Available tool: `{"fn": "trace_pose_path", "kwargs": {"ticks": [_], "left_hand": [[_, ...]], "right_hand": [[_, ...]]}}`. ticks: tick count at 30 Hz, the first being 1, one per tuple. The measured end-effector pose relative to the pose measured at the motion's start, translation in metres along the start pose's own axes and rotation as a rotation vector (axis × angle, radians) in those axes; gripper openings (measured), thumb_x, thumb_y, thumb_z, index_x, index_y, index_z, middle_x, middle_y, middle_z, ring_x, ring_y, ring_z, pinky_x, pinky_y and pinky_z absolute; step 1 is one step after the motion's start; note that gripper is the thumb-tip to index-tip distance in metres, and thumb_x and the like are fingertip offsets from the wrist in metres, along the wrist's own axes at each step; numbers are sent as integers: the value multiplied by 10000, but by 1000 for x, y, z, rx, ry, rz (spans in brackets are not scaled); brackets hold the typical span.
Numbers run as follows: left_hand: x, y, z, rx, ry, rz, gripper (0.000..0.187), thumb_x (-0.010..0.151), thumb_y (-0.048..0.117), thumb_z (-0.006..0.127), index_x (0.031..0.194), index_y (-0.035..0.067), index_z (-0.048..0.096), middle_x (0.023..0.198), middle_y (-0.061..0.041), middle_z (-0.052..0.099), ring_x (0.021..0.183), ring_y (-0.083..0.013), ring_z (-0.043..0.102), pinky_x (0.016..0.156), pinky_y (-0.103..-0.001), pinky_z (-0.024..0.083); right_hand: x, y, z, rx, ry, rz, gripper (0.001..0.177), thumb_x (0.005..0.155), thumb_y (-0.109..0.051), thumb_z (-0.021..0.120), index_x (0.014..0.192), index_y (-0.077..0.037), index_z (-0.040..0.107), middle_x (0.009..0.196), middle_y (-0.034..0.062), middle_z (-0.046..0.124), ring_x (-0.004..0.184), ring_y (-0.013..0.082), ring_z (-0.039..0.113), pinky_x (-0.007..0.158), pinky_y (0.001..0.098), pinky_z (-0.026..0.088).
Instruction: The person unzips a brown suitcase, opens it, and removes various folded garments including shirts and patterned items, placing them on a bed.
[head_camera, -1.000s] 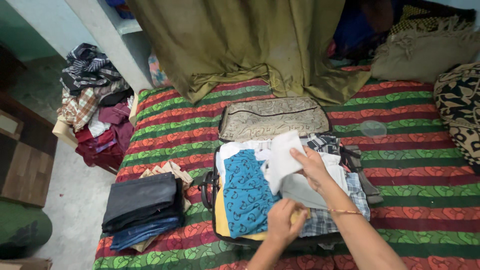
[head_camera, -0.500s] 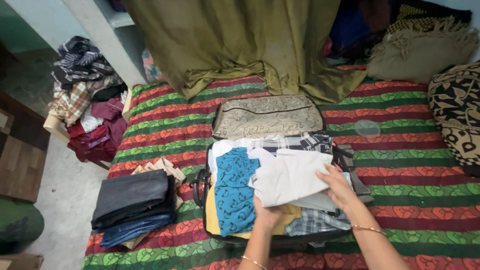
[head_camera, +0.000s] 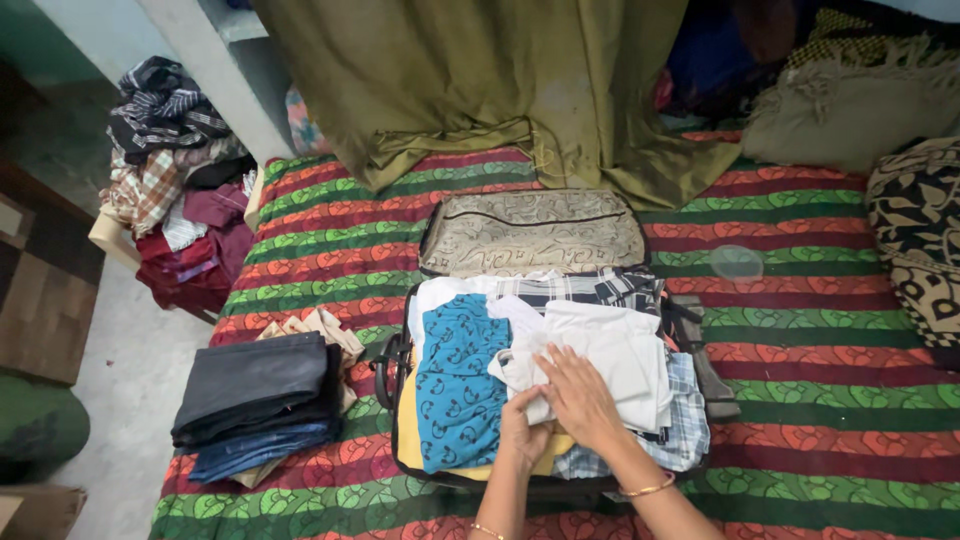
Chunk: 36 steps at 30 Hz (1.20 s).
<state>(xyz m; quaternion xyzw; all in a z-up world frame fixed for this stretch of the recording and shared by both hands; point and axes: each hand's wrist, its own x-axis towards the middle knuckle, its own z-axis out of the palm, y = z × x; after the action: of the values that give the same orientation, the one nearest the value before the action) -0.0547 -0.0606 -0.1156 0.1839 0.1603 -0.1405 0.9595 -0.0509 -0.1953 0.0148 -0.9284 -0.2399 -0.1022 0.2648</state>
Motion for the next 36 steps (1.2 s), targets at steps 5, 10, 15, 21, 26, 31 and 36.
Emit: {"fn": "trace_pose_path", "kwargs": {"ticks": [5, 10, 15, 21, 26, 31, 36], "left_hand": [[-4, 4, 22, 2, 163, -5, 421, 876, 132, 643, 1288, 49, 618, 1170, -109, 742, 1053, -273, 710, 932, -451, 567], [-40, 21, 78, -6, 283, 125, 436, 859, 152, 618, 1278, 31, 602, 1163, -108, 717, 1047, -274, 689, 892, -469, 561], [-64, 28, 142, 1025, 395, 1102, 537, 858, 94, 618, 1383, 26, 527, 1419, -170, 582, 1342, -332, 534, 1162, -457, 355], [-46, -5, 158, 2133, -114, 1018, 485, 935, 259, 657, 1401, 154, 572, 1537, -198, 495, 1476, -406, 396, 1244, -551, 179], [-33, 21, 119, 2298, 13, 931, 703, 923, 459, 611, 1497, 78, 472, 1580, -217, 405, 1487, -396, 275, 1216, -579, 70], [-40, 21, 135, 2338, 233, 928, 808, 941, 498, 582, 1513, -43, 404, 1596, -231, 361, 1527, -390, 222, 1251, -555, 61], [-79, 0, 157, 2136, 230, 1173, 638, 854, 358, 648, 1392, 29, 552, 1449, -226, 520, 1410, -405, 358, 1122, -580, 177]], "right_hand": [[-12, 40, -14, -240, -62, 134, 610, 1013, -499, 400, 1519, -160, 420, 1604, 137, 367, 1485, 366, 309, 1191, 539, 227], [-36, 84, -16, -293, 42, 305, 635, 985, -532, 412, 1559, -260, 378, 1625, 160, 324, 1497, 404, 262, 1183, 556, 215], [-43, 96, -6, -240, 36, 313, 665, 987, -556, 413, 1578, -260, 341, 1631, 174, 306, 1499, 415, 245, 1188, 549, 210], [-42, 98, -8, -230, 31, 296, 643, 987, -503, 405, 1575, -247, 353, 1627, 181, 317, 1491, 436, 257, 1177, 555, 211], [-38, 92, -11, -233, 60, 300, 624, 999, -503, 419, 1565, -243, 374, 1606, 180, 342, 1485, 429, 280, 1181, 546, 232], [-35, 86, -14, -239, 53, 337, 623, 978, -476, 471, 1539, -212, 410, 1578, 169, 397, 1460, 421, 321, 1162, 545, 266], [-18, 96, -17, -87, -10, 626, 740, 835, -467, 679, 1485, -163, 498, 1381, 134, 633, 1290, 359, 564, 1112, 454, 441]]}}
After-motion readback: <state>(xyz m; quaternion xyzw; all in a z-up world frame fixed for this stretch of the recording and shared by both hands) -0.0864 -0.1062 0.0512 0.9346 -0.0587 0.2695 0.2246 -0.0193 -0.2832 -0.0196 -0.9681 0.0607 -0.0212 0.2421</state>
